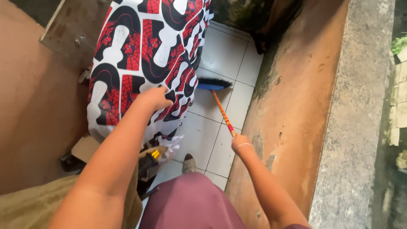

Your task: Sweep the tiled floor and edges near an entryway and a covered motorbike.

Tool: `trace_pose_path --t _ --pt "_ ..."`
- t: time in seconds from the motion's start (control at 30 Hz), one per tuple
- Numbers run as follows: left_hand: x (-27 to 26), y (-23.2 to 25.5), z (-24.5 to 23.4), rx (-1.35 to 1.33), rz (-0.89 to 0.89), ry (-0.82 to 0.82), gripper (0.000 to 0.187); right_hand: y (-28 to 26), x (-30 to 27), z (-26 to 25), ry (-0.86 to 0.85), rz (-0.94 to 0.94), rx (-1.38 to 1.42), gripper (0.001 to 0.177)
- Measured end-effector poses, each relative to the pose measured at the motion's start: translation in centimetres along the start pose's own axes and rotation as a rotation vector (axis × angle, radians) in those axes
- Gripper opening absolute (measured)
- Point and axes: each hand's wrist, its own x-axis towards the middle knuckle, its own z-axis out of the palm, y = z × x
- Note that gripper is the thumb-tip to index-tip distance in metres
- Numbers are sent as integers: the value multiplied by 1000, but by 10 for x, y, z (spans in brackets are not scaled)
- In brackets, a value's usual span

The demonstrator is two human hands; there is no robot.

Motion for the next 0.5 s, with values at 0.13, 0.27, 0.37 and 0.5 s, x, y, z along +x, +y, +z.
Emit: trace_pose_path --t 0.13,0.27,0.37,0.5 --pt "-25 -32 55 54 98 -256 77 14 -49 53 -126 122 -113 35" --pt "-86 -10 59 126 22 -393 78 63 -135 82 -233 145 -274 38" --pt "-140 10 66 155 -61 -429 71 92 -217 74 -287 20 -235 37" --pt "-171 14 86 219 -43 -9 40 122 -277 44 -459 144 -65 41"
